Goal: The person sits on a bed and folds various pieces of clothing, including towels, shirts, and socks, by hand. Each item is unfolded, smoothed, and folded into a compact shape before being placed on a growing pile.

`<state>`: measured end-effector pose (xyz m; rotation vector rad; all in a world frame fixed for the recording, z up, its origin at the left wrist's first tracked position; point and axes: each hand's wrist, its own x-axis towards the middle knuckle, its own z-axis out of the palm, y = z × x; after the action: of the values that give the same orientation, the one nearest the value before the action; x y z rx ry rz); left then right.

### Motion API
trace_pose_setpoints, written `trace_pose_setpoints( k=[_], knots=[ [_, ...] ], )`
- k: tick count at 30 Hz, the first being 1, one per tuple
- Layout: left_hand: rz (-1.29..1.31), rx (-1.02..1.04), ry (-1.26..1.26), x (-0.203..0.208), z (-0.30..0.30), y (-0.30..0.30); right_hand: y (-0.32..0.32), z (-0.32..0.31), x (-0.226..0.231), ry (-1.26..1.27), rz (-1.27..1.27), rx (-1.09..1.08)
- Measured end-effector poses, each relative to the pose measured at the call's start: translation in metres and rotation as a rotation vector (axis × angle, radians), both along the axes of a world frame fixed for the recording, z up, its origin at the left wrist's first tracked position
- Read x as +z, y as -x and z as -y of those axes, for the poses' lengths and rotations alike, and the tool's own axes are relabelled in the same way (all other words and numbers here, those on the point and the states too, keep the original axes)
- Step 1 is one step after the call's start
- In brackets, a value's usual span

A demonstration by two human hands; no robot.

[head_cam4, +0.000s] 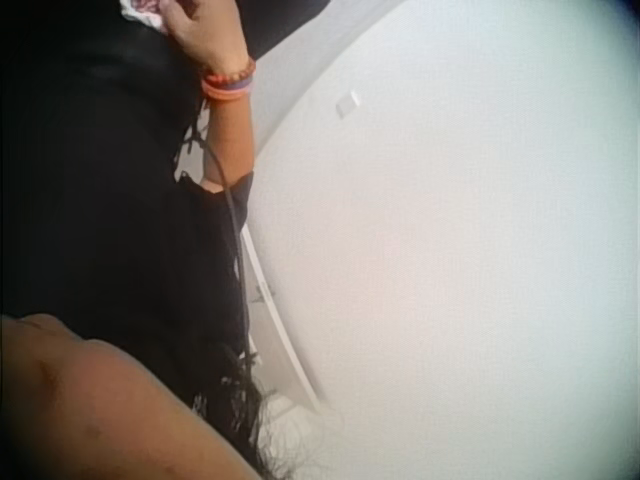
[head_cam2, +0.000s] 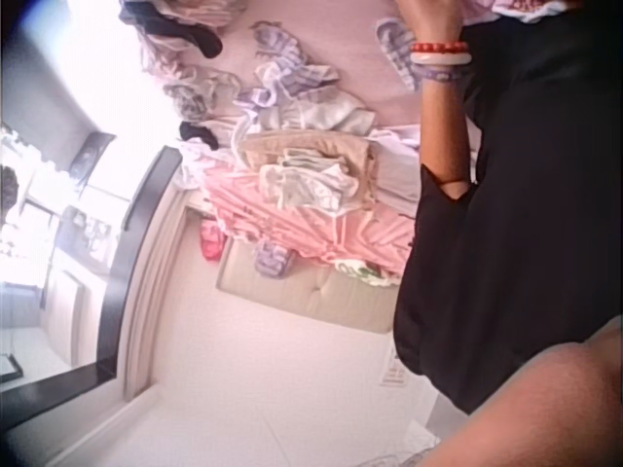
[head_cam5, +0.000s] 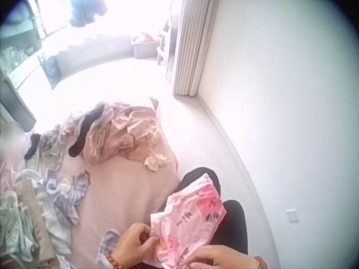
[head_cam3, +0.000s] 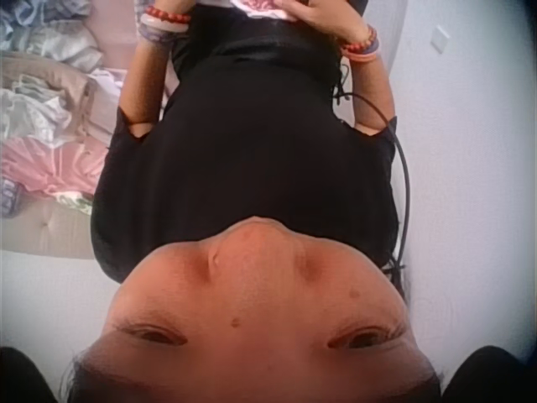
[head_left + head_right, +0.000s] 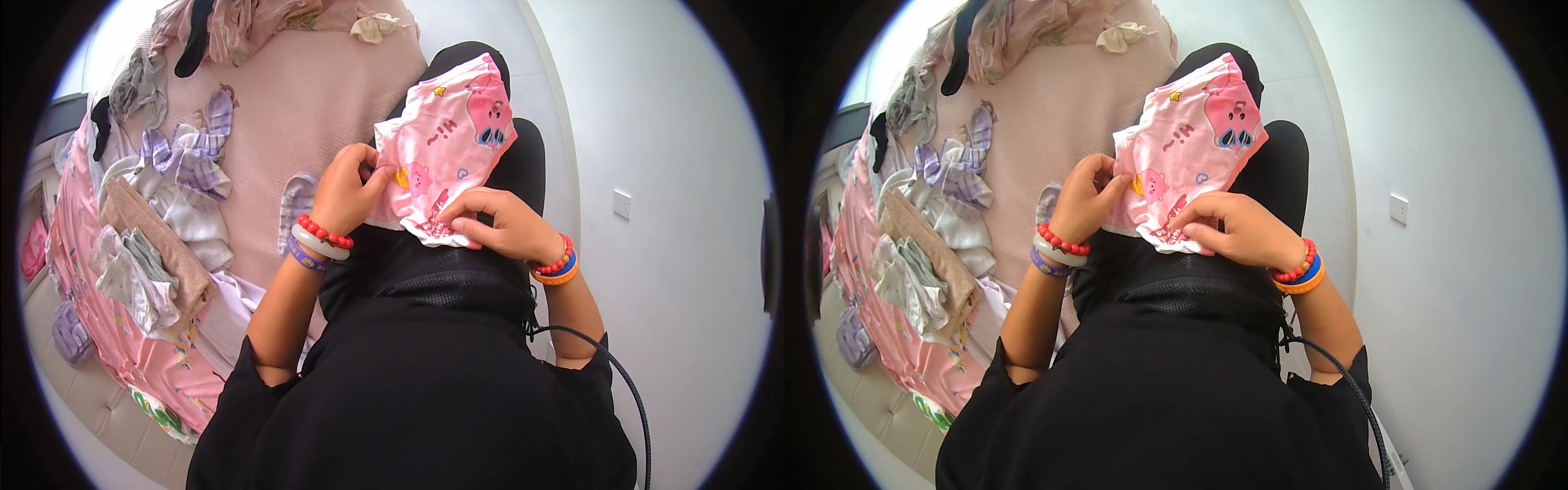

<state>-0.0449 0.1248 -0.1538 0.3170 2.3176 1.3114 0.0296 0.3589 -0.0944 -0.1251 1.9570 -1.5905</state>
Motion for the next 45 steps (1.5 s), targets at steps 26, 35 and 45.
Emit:
trace_pose_setpoints(
  k=[26, 35, 45],
  knots=[
    [0.523, -0.047, -0.313, -0.006, 0.097, -0.018, -0.001, -0.028, -0.016, -0.234, -0.306, -0.102],
    [0.670, -0.136, -0.295, 0.000, 0.098, -0.013, -0.002, 0.004, -0.005, -0.121, -0.274, 0.069],
    [0.867, -0.532, -0.139, 0.040, 0.114, 0.023, -0.015, 0.002, 0.022, 0.005, -0.333, 0.030]
  ],
)
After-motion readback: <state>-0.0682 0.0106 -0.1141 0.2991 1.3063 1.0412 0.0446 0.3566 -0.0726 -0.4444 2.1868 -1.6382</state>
